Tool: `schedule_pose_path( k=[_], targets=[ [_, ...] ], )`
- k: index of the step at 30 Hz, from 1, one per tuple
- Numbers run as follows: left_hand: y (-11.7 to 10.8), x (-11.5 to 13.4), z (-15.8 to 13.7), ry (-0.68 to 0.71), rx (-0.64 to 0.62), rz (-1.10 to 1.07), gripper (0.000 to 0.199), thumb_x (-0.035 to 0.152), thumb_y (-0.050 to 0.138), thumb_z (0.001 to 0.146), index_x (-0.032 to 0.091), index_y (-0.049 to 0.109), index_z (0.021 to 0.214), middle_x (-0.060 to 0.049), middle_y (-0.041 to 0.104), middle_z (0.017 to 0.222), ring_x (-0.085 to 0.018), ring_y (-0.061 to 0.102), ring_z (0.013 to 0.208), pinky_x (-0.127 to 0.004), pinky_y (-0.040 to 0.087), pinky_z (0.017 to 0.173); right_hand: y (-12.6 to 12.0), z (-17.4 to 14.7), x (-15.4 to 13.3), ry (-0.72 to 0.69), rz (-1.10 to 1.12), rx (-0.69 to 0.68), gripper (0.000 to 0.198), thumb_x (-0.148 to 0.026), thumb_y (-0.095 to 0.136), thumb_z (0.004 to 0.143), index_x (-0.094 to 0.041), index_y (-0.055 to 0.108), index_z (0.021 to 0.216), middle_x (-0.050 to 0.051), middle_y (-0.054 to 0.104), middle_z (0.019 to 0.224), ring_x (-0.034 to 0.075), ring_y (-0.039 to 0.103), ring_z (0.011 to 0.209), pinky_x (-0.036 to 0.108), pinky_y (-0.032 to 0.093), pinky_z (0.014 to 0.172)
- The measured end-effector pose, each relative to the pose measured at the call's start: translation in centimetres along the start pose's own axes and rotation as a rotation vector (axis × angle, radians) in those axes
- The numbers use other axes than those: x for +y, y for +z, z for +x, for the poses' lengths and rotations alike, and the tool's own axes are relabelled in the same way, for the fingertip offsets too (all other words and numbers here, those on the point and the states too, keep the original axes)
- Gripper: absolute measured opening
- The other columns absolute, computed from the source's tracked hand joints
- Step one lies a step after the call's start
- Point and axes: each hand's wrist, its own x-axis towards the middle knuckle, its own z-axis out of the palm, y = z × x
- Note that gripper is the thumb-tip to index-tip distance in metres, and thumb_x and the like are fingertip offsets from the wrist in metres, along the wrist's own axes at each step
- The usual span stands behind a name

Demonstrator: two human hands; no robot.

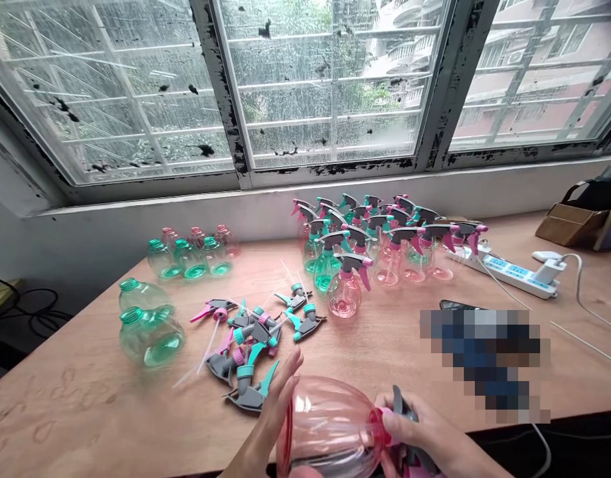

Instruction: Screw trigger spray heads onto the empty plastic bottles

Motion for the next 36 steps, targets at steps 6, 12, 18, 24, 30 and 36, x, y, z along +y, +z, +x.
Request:
schedule_pose_path(
  k=[6,12,18,24,30,36],
  targets=[
    [-0.4,0.2,0.3,-0.126,0.024,-0.048,0.101,0.061,0.073,0.08,0.047,0.01,0.158,0.002,0.023,0.169,-0.039,0.021,0.155,-0.056,0.022,0.124,0.5,-1.0,-0.4,-0.666,-0.702,0.285,0.024,-0.036,0.082,0.081,-0.025,0.073,0.1,0.002,0.079,0.081,0.02,0.072,0.069,0.025,0.056,0.066],
    [0.9,1.6,-0.6,-0.16,-0.013,0.023,0.094,0.051,0.072,0.086,0.047,0.01,0.158,-0.002,0.02,0.17,-0.037,0.02,0.155,-0.055,0.015,0.126,0.6,-0.7,-0.3,-0.424,-0.551,0.226,0.03,-0.048,0.075,0.085,-0.02,0.07,0.095,0.004,0.079,0.078,0.021,0.074,0.069,0.026,0.059,0.062],
    [0.6,1.1,-0.5,-0.05,0.041,0.122,0.085,0.037,0.071,0.09,0.05,0.018,0.156,0.002,0.013,0.172,-0.036,0.017,0.156,-0.055,0.017,0.126,0.1,-0.6,-0.1,-0.392,-0.466,0.194,0.034,-0.051,0.076,0.084,-0.019,0.067,0.092,0.004,0.078,0.073,0.02,0.073,0.063,0.025,0.057,0.058],
    [0.9,1.0,-0.5,-0.333,0.049,-0.395,0.108,0.063,0.086,0.063,0.038,0.035,0.154,-0.008,0.026,0.168,-0.043,0.028,0.151,-0.055,0.032,0.12,-0.1,-1.0,-1.6,-1.085,-1.122,0.121,0.041,-0.023,0.08,0.084,-0.023,0.062,0.12,0.006,0.08,0.088,0.023,0.076,0.079,0.031,0.06,0.08],
    [3.1,1.2,-0.2,-0.297,0.24,-0.44,0.086,0.059,0.082,0.071,0.029,0.05,0.145,-0.014,0.049,0.154,-0.041,0.051,0.137,-0.048,0.05,0.107,0.4,-1.0,-0.8,-0.877,-0.975,0.24,0.03,-0.042,0.079,0.085,-0.027,0.066,0.107,0.001,0.079,0.082,0.019,0.073,0.065,0.024,0.055,0.062],
    [4.1,0.6,-1.0,-0.142,0.233,-0.376,0.089,0.053,0.078,0.08,0.034,0.031,0.153,-0.013,0.042,0.156,-0.038,0.059,0.127,-0.046,0.05,0.106,0.7,-0.8,-0.6,-0.414,-0.547,0.203,0.027,-0.048,0.076,0.082,-0.023,0.071,0.092,0.001,0.073,0.077,0.018,0.065,0.068,0.023,0.05,0.059]
  ],
)
